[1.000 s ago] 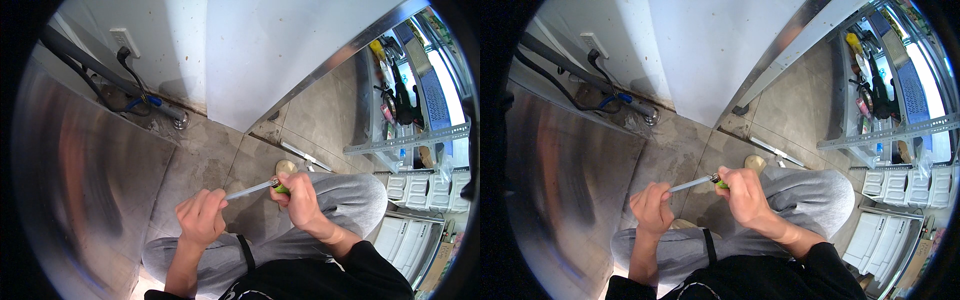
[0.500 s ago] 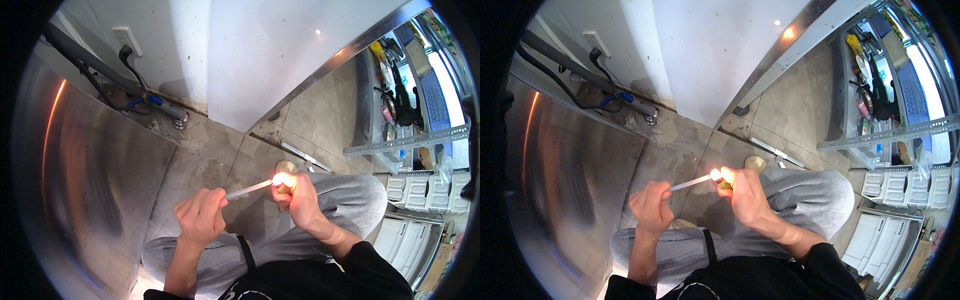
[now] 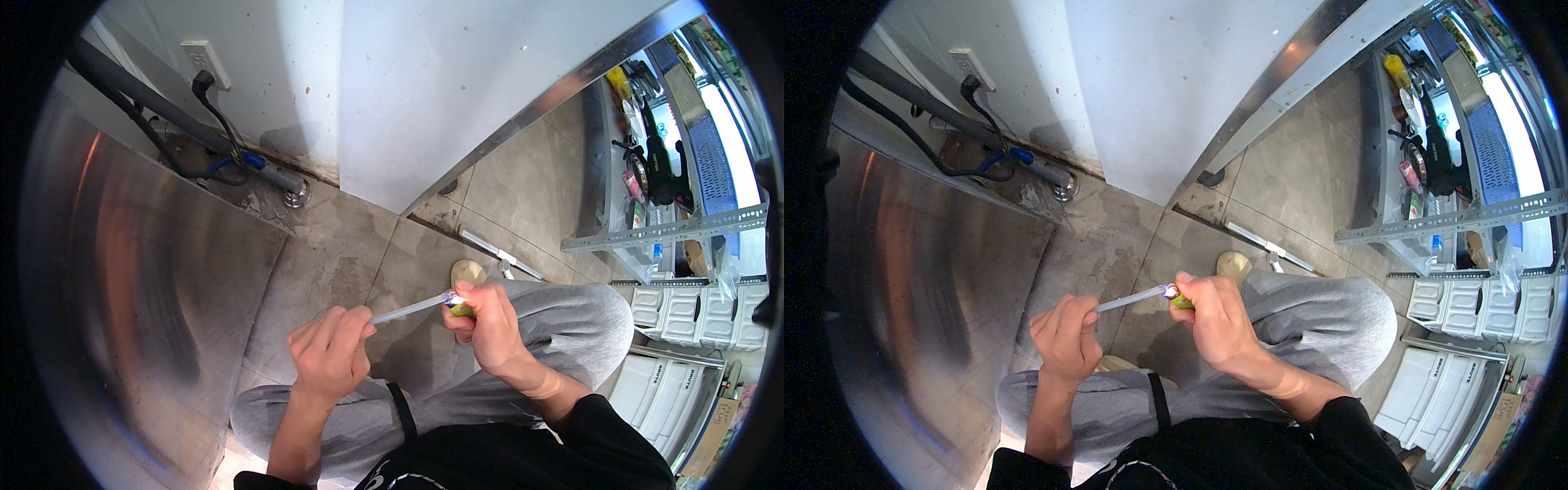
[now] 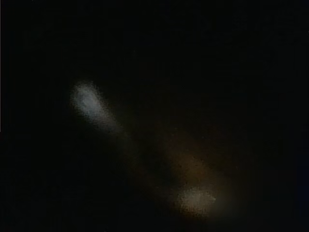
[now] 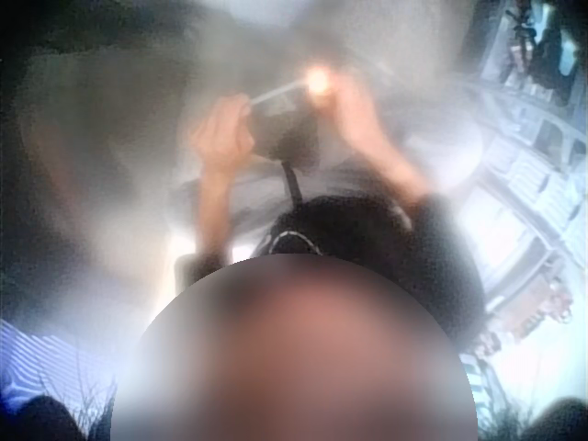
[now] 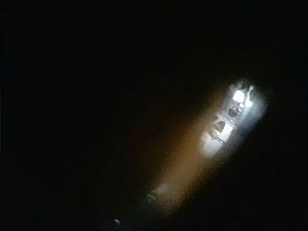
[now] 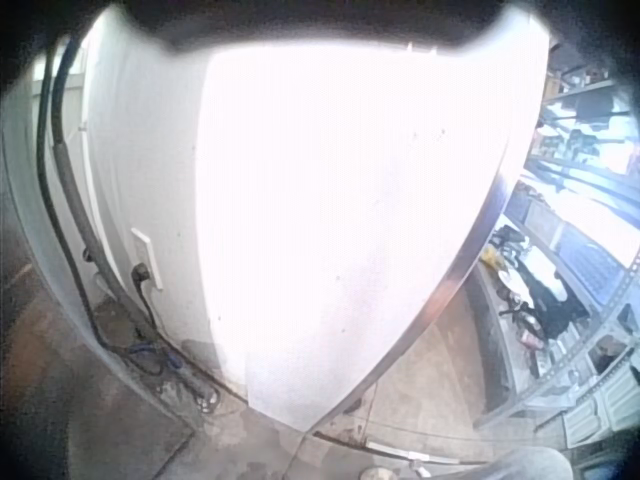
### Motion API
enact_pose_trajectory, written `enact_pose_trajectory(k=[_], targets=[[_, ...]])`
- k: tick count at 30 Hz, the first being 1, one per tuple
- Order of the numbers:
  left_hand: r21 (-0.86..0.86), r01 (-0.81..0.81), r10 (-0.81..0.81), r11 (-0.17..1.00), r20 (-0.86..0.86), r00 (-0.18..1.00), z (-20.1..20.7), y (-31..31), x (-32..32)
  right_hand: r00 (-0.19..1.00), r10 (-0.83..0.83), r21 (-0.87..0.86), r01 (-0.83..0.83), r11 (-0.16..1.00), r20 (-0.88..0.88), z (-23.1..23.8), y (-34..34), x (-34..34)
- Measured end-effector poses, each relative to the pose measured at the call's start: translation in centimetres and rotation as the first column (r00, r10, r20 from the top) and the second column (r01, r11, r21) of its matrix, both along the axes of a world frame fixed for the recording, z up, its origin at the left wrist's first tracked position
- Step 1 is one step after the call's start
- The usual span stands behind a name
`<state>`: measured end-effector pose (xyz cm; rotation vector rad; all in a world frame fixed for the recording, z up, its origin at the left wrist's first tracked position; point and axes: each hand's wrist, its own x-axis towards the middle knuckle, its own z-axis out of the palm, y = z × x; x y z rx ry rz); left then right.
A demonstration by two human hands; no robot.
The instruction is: The person kneels behind a counter and uses a lighter to heat a white plastic pipe, then inserts it into a black hose. They repeat the heating and insertion process, then stand and walk to the front counter area.
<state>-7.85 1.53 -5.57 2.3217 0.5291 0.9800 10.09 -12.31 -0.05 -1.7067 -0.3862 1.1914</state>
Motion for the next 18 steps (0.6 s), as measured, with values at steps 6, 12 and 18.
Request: enact_pose_trajectory(k=[6,12,18], targets=[[0.000,-0.001,0.001,1.000,-0.004,1.000,-0.13,-0.04,0.09,0.999,0.021,0.021,-0.022,1.000,0.049,-0.12,-0.04,0.08],[-0.004,0.001,-0.001,1.000,0.004,1.000,-0.24,0.02,0.24,0.998,0.020,0.008,-0.021,1.000,0.058,-0.23,-0.08,0.21],[-0.008,0.005,-0.005,1.000,-0.003,1.000,-0.34,0.08,0.31,0.999,0.019,0.015,-0.019,1.000,0.051,-0.31,-0.13,0.29]])
